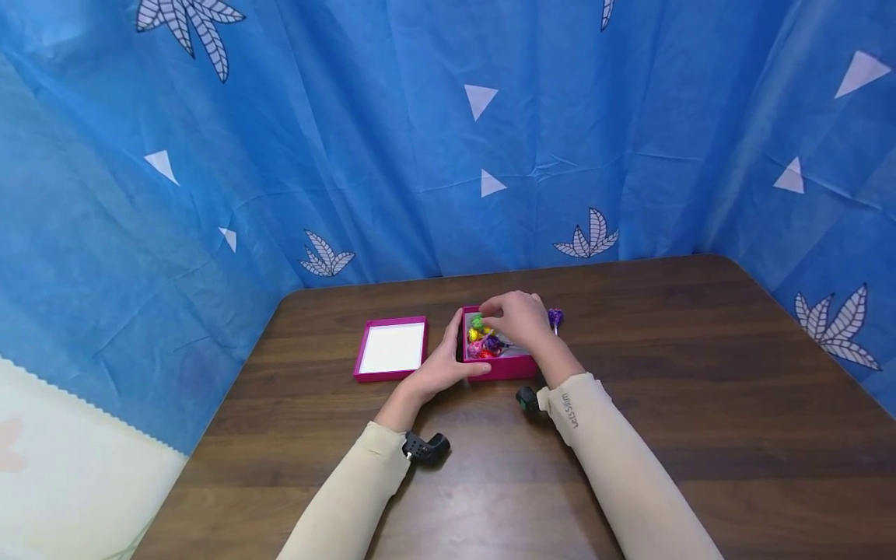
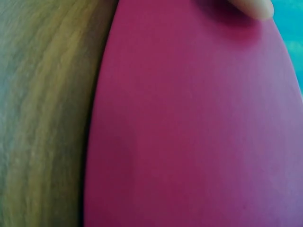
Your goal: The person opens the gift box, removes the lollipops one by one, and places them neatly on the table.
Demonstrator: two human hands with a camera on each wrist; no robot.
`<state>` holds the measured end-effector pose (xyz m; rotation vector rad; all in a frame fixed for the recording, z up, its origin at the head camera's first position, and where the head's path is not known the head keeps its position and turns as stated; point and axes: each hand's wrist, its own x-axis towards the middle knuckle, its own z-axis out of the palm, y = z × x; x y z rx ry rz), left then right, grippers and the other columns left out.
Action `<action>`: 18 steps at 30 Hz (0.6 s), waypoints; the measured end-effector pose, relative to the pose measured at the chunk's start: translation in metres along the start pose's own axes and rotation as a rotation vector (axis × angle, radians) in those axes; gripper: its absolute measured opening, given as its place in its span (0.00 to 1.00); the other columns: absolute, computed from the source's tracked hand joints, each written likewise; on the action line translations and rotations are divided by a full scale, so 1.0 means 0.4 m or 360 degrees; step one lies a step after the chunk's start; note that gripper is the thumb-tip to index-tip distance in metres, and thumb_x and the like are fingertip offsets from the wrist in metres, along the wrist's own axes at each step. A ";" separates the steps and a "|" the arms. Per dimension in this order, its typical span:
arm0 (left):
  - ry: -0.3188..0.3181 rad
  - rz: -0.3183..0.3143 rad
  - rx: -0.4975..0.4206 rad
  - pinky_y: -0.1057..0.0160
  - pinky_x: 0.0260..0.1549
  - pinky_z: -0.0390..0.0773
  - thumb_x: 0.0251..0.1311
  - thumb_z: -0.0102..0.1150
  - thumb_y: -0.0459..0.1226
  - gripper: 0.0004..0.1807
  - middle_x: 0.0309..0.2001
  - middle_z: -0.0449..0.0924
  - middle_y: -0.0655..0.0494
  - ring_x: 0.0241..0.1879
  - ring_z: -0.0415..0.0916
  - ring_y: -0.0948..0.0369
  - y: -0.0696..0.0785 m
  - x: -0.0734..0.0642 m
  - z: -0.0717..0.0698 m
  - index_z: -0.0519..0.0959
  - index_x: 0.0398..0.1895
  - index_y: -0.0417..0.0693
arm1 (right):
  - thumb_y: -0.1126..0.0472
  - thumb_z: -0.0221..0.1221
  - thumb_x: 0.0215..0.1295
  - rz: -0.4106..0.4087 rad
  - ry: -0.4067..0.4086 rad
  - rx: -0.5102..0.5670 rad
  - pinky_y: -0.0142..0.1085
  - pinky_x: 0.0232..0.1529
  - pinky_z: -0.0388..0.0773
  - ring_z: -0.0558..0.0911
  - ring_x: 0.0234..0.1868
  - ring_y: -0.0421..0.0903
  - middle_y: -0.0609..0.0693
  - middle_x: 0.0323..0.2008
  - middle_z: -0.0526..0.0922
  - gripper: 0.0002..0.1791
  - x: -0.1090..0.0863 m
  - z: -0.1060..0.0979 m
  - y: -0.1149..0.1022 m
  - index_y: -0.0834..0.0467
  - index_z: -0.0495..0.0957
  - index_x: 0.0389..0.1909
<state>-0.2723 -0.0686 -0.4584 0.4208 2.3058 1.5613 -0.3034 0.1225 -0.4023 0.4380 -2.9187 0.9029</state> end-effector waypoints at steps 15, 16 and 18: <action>-0.0007 0.0012 -0.0019 0.45 0.73 0.62 0.53 0.71 0.55 0.64 0.80 0.40 0.54 0.76 0.53 0.50 -0.008 0.001 0.001 0.30 0.79 0.74 | 0.49 0.70 0.59 -0.0001 0.0067 -0.0401 0.45 0.46 0.69 0.78 0.43 0.51 0.50 0.44 0.90 0.18 0.000 0.027 -0.034 0.49 0.87 0.49; -0.0007 0.0016 -0.0017 0.45 0.73 0.62 0.53 0.71 0.55 0.64 0.80 0.40 0.54 0.76 0.53 0.50 -0.009 0.002 0.001 0.30 0.79 0.73 | 0.48 0.70 0.59 0.0008 0.0067 -0.0426 0.45 0.45 0.68 0.77 0.42 0.51 0.49 0.44 0.90 0.18 -0.002 0.030 -0.036 0.49 0.87 0.50; -0.0010 0.0022 -0.0012 0.45 0.73 0.62 0.53 0.71 0.55 0.64 0.80 0.40 0.54 0.75 0.54 0.50 -0.010 0.004 0.002 0.30 0.79 0.73 | 0.47 0.70 0.58 0.0022 0.0065 -0.0455 0.44 0.44 0.68 0.76 0.41 0.50 0.49 0.44 0.90 0.19 -0.005 0.035 -0.039 0.48 0.87 0.50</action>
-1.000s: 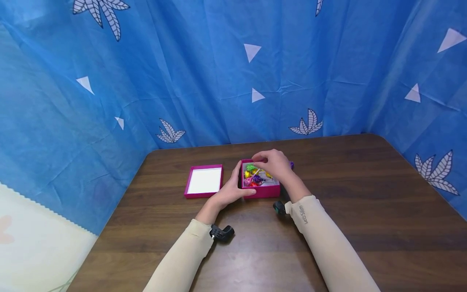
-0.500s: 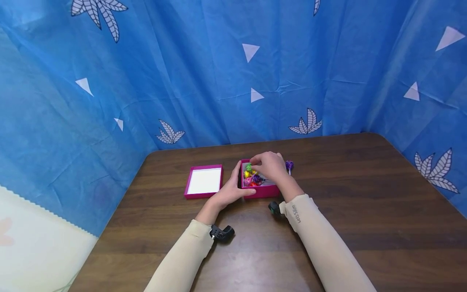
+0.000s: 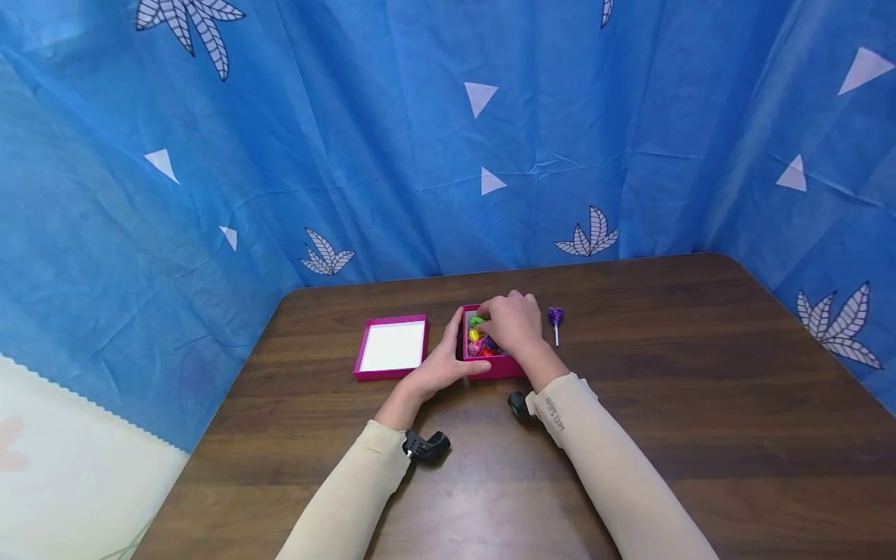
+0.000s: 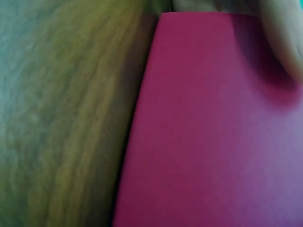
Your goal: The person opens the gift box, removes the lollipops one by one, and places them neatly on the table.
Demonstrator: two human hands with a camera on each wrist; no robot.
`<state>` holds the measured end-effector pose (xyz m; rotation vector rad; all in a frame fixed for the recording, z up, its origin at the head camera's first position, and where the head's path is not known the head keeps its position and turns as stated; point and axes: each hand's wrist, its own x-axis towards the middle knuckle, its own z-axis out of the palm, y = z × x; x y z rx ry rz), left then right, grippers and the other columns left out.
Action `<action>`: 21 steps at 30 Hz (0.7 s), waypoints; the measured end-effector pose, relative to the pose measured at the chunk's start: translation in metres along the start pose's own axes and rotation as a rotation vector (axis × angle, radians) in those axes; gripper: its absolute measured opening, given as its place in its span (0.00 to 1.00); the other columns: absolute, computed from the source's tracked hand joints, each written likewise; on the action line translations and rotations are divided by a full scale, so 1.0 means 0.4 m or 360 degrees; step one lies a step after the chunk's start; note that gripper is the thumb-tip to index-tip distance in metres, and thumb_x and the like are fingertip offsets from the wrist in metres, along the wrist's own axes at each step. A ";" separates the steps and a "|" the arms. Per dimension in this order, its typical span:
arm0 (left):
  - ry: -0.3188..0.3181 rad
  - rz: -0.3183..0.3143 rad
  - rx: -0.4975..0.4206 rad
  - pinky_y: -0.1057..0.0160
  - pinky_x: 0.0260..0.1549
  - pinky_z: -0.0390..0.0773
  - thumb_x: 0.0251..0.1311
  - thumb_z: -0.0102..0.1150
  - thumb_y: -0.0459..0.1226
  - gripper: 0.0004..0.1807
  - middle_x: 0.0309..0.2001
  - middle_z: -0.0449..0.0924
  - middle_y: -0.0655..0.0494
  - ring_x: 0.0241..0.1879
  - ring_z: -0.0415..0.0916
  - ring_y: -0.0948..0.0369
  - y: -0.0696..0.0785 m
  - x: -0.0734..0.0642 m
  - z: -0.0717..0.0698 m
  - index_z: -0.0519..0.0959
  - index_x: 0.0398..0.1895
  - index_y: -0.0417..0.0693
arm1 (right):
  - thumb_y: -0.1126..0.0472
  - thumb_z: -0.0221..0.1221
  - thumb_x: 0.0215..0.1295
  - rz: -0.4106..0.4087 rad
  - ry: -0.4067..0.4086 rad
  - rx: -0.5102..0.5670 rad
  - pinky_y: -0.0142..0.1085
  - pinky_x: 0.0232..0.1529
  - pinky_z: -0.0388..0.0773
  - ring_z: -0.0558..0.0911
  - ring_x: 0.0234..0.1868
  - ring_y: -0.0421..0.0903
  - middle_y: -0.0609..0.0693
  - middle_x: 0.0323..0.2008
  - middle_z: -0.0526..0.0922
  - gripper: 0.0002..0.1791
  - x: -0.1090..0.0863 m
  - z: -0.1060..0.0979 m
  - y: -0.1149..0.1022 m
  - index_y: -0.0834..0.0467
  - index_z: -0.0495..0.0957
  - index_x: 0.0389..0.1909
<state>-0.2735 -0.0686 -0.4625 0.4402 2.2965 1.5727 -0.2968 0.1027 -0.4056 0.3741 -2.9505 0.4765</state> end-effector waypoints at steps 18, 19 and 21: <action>0.0008 -0.0003 0.0006 0.46 0.73 0.63 0.53 0.71 0.54 0.64 0.80 0.39 0.54 0.74 0.55 0.51 0.002 -0.002 0.000 0.30 0.79 0.72 | 0.52 0.69 0.61 0.0037 -0.0022 -0.0058 0.44 0.44 0.67 0.77 0.41 0.50 0.50 0.46 0.89 0.13 0.014 0.017 -0.021 0.46 0.88 0.47; 0.0011 -0.0006 0.0012 0.46 0.73 0.63 0.53 0.71 0.54 0.64 0.80 0.39 0.55 0.75 0.54 0.51 0.002 -0.003 0.000 0.30 0.79 0.73 | 0.52 0.69 0.61 0.0039 -0.0019 -0.0049 0.44 0.43 0.67 0.77 0.41 0.50 0.50 0.46 0.89 0.13 0.014 0.016 -0.021 0.46 0.88 0.47; 0.0014 -0.0012 0.0018 0.46 0.73 0.63 0.53 0.71 0.54 0.64 0.80 0.39 0.55 0.75 0.53 0.51 0.001 -0.004 -0.001 0.30 0.79 0.74 | 0.52 0.69 0.61 0.0042 -0.0013 -0.0035 0.44 0.43 0.67 0.77 0.41 0.50 0.50 0.46 0.89 0.13 0.012 0.015 -0.022 0.46 0.88 0.47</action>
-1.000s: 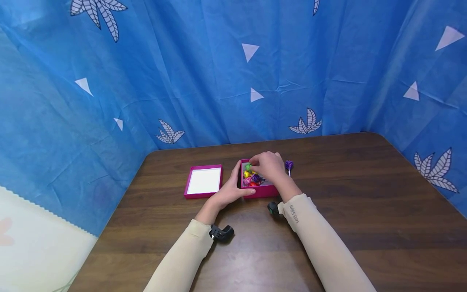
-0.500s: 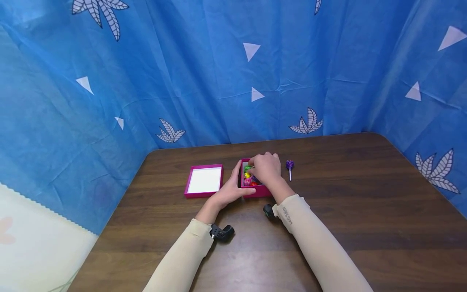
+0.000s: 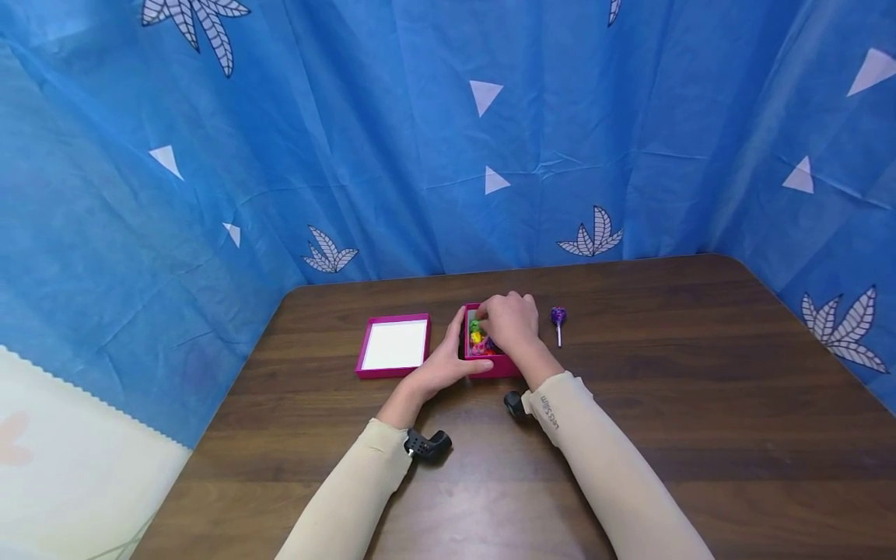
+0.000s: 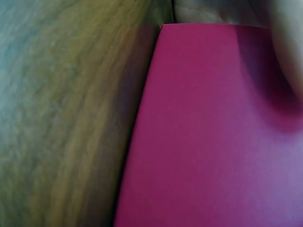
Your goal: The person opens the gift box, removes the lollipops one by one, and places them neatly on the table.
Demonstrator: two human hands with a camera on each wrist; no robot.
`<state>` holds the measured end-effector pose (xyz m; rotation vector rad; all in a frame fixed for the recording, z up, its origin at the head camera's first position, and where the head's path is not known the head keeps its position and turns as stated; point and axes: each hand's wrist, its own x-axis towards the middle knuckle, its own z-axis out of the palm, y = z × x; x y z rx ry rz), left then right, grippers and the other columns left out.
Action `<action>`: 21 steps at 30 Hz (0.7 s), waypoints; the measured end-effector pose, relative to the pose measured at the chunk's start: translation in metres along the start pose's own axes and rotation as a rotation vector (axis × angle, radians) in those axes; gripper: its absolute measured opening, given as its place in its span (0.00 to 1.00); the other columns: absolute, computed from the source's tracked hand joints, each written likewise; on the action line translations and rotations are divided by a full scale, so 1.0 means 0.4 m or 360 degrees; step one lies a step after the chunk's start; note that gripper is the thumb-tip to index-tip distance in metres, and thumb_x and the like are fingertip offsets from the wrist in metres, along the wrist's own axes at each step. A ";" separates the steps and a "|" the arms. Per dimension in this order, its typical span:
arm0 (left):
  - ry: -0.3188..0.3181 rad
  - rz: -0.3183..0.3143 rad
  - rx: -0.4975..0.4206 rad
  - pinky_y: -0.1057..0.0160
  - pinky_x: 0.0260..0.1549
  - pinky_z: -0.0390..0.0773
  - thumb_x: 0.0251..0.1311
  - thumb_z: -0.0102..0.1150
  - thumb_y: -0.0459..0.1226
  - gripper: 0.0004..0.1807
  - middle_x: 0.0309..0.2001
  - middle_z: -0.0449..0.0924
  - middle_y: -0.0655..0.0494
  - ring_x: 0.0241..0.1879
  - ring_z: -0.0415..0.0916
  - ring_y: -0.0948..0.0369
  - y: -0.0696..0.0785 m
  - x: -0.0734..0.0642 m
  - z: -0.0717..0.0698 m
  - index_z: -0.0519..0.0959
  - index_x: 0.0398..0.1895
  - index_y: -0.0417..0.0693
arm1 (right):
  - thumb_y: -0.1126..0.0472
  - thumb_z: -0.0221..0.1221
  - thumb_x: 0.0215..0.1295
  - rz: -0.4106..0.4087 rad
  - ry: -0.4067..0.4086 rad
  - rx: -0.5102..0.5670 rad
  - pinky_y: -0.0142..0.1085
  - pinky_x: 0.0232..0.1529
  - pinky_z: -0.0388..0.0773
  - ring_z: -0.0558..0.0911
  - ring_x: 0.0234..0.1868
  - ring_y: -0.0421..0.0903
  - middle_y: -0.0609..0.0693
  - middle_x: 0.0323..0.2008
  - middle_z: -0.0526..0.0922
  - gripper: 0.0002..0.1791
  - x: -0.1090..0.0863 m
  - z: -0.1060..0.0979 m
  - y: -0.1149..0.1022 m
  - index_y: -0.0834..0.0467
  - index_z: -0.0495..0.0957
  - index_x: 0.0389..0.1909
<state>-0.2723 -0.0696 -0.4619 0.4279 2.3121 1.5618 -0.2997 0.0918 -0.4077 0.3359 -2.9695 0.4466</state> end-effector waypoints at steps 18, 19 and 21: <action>0.0004 -0.0005 -0.0013 0.45 0.73 0.62 0.54 0.71 0.54 0.64 0.80 0.39 0.54 0.75 0.53 0.50 0.003 0.001 0.003 0.30 0.80 0.72 | 0.53 0.67 0.63 0.0048 0.0133 0.0264 0.54 0.59 0.71 0.80 0.53 0.57 0.54 0.47 0.89 0.13 -0.024 -0.045 0.035 0.48 0.88 0.48; 0.0008 -0.0004 -0.0008 0.45 0.73 0.62 0.53 0.71 0.54 0.64 0.80 0.40 0.54 0.75 0.54 0.50 0.002 0.001 0.003 0.30 0.80 0.72 | 0.53 0.67 0.64 0.0051 0.0148 0.0293 0.54 0.60 0.71 0.81 0.53 0.58 0.54 0.47 0.89 0.13 -0.026 -0.048 0.039 0.48 0.88 0.48; 0.0017 -0.0001 -0.0002 0.44 0.73 0.62 0.53 0.71 0.53 0.64 0.80 0.40 0.53 0.75 0.54 0.50 0.001 0.003 0.004 0.31 0.80 0.71 | 0.53 0.67 0.64 0.0062 0.0172 0.0350 0.55 0.61 0.71 0.81 0.54 0.58 0.54 0.48 0.89 0.13 -0.032 -0.056 0.045 0.49 0.88 0.49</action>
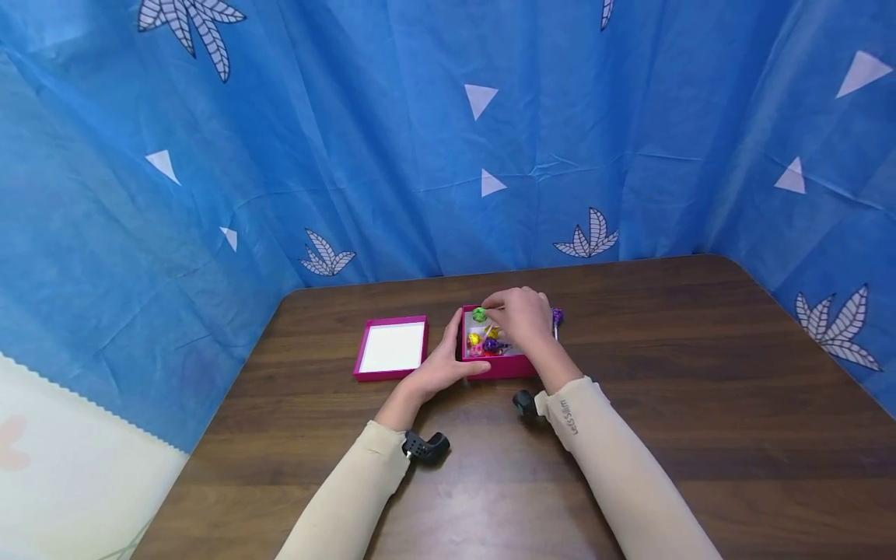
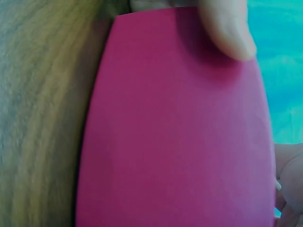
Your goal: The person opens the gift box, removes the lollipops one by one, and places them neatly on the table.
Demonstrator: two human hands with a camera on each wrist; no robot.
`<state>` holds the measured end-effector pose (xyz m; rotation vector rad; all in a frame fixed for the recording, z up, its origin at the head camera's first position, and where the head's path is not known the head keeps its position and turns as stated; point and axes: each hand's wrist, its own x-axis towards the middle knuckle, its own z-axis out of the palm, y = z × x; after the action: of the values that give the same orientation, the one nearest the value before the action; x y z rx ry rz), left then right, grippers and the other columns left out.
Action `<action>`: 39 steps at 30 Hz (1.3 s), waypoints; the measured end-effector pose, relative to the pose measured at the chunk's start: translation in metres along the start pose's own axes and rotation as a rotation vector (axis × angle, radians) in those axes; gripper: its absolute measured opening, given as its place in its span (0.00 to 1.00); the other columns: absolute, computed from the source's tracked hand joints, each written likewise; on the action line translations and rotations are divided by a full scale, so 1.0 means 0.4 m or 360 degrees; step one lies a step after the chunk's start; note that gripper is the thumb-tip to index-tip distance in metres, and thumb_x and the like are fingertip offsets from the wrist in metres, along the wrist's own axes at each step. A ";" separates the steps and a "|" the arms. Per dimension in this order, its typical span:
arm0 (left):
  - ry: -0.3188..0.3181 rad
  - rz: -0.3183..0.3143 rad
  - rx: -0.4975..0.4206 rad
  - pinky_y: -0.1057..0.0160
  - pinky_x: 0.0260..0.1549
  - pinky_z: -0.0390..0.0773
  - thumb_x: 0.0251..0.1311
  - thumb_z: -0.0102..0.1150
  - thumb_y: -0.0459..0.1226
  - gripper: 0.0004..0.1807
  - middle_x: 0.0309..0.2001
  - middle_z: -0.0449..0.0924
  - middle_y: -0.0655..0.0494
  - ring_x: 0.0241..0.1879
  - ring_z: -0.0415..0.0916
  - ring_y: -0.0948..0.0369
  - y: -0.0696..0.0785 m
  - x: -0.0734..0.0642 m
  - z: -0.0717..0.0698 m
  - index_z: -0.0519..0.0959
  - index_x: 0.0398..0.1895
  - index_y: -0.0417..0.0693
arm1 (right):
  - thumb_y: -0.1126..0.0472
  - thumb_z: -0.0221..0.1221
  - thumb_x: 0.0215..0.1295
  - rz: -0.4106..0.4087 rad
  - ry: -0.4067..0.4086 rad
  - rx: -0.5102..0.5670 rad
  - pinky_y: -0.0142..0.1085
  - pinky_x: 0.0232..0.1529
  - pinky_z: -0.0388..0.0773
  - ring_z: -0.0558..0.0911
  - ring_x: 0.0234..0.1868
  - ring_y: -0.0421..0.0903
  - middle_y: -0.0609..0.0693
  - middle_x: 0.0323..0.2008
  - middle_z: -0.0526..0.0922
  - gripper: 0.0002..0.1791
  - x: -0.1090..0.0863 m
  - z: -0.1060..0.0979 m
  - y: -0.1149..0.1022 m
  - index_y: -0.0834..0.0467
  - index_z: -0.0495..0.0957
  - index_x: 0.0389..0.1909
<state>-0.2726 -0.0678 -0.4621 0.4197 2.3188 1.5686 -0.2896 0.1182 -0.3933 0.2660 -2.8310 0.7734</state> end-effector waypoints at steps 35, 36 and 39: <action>0.0038 -0.0032 0.0057 0.40 0.73 0.61 0.51 0.73 0.54 0.65 0.81 0.40 0.55 0.77 0.50 0.49 0.004 0.003 0.007 0.32 0.80 0.72 | 0.54 0.61 0.71 0.0353 0.0412 0.0199 0.55 0.48 0.76 0.78 0.52 0.62 0.62 0.50 0.86 0.15 -0.081 -0.101 0.207 0.56 0.84 0.52; 0.0038 -0.0027 0.0057 0.41 0.72 0.61 0.51 0.73 0.54 0.65 0.81 0.40 0.55 0.76 0.51 0.49 0.005 0.002 0.007 0.32 0.80 0.72 | 0.54 0.61 0.71 0.0359 0.0434 0.0195 0.55 0.47 0.75 0.79 0.51 0.62 0.62 0.50 0.86 0.14 -0.082 -0.101 0.214 0.56 0.84 0.51; 0.0040 -0.0025 0.0056 0.41 0.71 0.63 0.51 0.73 0.53 0.65 0.81 0.41 0.55 0.76 0.51 0.49 0.005 0.001 0.005 0.32 0.80 0.72 | 0.54 0.60 0.71 0.0352 0.0481 0.0183 0.55 0.46 0.75 0.81 0.50 0.63 0.62 0.48 0.87 0.14 -0.085 -0.101 0.232 0.56 0.84 0.50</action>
<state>-0.2719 -0.0654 -0.4610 0.3911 2.3659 1.5366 -0.2719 0.2218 -0.4119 -0.1414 -2.5596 0.9338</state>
